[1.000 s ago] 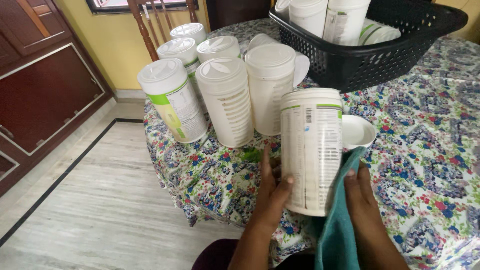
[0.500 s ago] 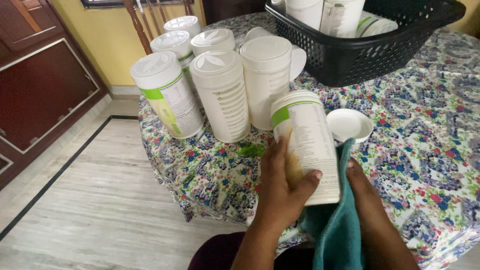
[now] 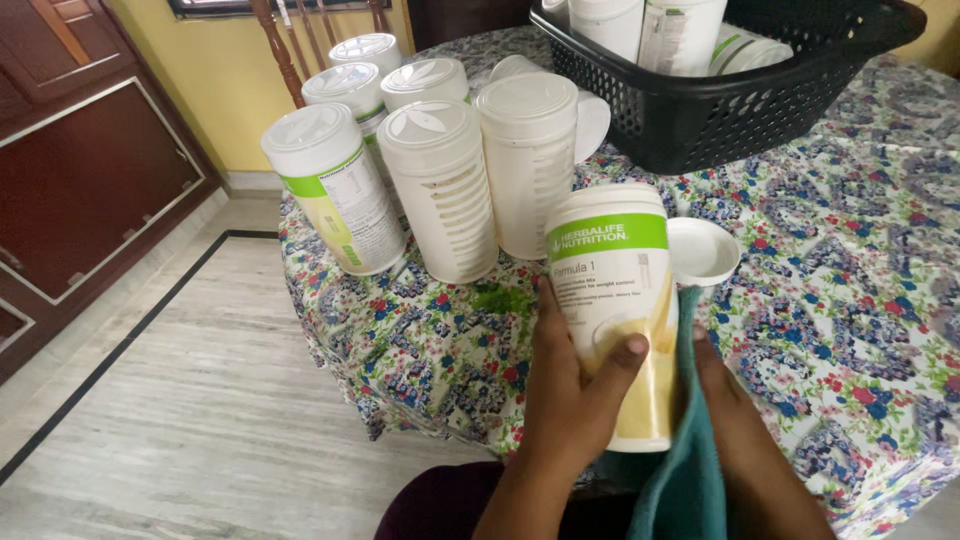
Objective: The person wipes several white plastic containers and their lids with a teal cloth on a floral tablecloth. They handle each container one at a time, wiping the exterior and lid, then place the cleaned items into a black basket.
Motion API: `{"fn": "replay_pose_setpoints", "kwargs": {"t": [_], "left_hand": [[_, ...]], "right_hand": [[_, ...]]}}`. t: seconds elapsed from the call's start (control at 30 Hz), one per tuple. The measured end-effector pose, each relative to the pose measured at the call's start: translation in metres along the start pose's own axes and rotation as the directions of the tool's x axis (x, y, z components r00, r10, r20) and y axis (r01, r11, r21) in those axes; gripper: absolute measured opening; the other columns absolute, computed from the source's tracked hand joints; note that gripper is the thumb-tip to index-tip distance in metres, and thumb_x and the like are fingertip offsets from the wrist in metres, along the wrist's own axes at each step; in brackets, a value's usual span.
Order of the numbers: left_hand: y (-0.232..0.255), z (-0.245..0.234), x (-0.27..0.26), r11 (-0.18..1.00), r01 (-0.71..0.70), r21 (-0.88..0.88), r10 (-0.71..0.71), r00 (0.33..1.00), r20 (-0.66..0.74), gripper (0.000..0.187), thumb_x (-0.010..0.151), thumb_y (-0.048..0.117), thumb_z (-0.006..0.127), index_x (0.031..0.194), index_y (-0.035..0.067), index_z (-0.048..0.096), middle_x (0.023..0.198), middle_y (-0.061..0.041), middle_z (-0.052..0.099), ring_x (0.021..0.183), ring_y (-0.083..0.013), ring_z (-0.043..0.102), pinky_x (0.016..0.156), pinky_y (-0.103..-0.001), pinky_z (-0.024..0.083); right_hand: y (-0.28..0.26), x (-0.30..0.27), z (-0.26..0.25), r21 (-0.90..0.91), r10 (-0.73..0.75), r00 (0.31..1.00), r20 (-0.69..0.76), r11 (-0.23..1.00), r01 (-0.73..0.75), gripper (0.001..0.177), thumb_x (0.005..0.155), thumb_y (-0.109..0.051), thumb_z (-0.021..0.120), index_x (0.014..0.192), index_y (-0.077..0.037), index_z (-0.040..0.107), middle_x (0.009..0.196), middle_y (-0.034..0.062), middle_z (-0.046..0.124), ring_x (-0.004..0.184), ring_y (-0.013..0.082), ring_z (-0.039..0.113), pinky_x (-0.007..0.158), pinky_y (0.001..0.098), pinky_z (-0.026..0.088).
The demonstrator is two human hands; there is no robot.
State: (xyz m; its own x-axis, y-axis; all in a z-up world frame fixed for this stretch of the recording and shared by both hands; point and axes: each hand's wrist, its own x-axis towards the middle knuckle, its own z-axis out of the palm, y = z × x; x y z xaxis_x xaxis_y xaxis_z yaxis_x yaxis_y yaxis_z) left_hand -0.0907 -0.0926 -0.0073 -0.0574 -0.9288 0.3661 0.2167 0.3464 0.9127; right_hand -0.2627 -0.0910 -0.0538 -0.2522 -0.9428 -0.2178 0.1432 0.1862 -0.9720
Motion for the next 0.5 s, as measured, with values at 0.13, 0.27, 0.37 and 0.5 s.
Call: {"fn": "replay_pose_setpoints", "kwargs": {"t": [0.13, 0.27, 0.37, 0.5], "left_hand": [[0.01, -0.001, -0.003, 0.981, -0.068, 0.181, 0.069, 0.998, 0.0, 0.094, 0.095, 0.034, 0.072, 0.164, 0.002, 0.018, 0.154, -0.019, 0.047, 0.137, -0.0256, 0.054, 0.112, -0.039, 0.047], [0.005, -0.02, -0.008, 0.966, 0.13, -0.224, -0.041, 0.931, 0.363, 0.099, 0.093, 0.034, 0.074, 0.165, 0.01, 0.011, 0.159, -0.015, 0.04, 0.14, -0.0244, 0.046, 0.112, -0.039, 0.041], [0.0, -0.028, -0.02, 0.912, 0.155, -0.379, 0.023, 0.904, 0.426, 0.088, 0.101, 0.037, 0.064, 0.169, 0.004, 0.019, 0.165, -0.017, 0.04, 0.147, -0.0238, 0.042, 0.121, -0.037, 0.035], [0.0, -0.028, -0.017, 0.946, 0.059, -0.318, 0.038, 0.957, 0.288, 0.086, 0.099, 0.048, 0.056, 0.166, 0.005, 0.023, 0.158, -0.018, 0.044, 0.141, -0.0269, 0.047, 0.117, -0.041, 0.039]], "right_hand": [[-0.029, -0.039, 0.03, -0.498, -0.745, 0.647, 0.162, 0.505, 0.705, 0.068, 0.111, -0.038, 0.039, 0.157, 0.01, 0.028, 0.154, 0.0305, 0.044, 0.142, 0.0358, 0.045, 0.112, 0.0387, 0.036], [-0.056, -0.029, 0.02, -0.377, -0.866, 0.494, 0.077, 0.433, 0.819, 0.066, 0.111, -0.035, 0.043, 0.159, 0.006, 0.024, 0.154, 0.0321, 0.042, 0.136, 0.0393, 0.047, 0.109, 0.0411, 0.039], [-0.064, -0.008, -0.006, 0.128, -0.542, 0.84, -0.008, 0.833, 0.538, 0.069, 0.112, -0.04, 0.043, 0.166, -0.001, 0.024, 0.148, 0.0257, 0.053, 0.122, 0.0313, 0.057, 0.099, 0.04, 0.046], [-0.047, 0.009, -0.013, 0.378, -0.43, 0.901, 0.058, 0.845, 0.379, 0.072, 0.115, -0.046, 0.041, 0.158, 0.011, 0.037, 0.134, 0.0304, 0.058, 0.113, 0.0331, 0.059, 0.096, 0.0447, 0.048]]}}
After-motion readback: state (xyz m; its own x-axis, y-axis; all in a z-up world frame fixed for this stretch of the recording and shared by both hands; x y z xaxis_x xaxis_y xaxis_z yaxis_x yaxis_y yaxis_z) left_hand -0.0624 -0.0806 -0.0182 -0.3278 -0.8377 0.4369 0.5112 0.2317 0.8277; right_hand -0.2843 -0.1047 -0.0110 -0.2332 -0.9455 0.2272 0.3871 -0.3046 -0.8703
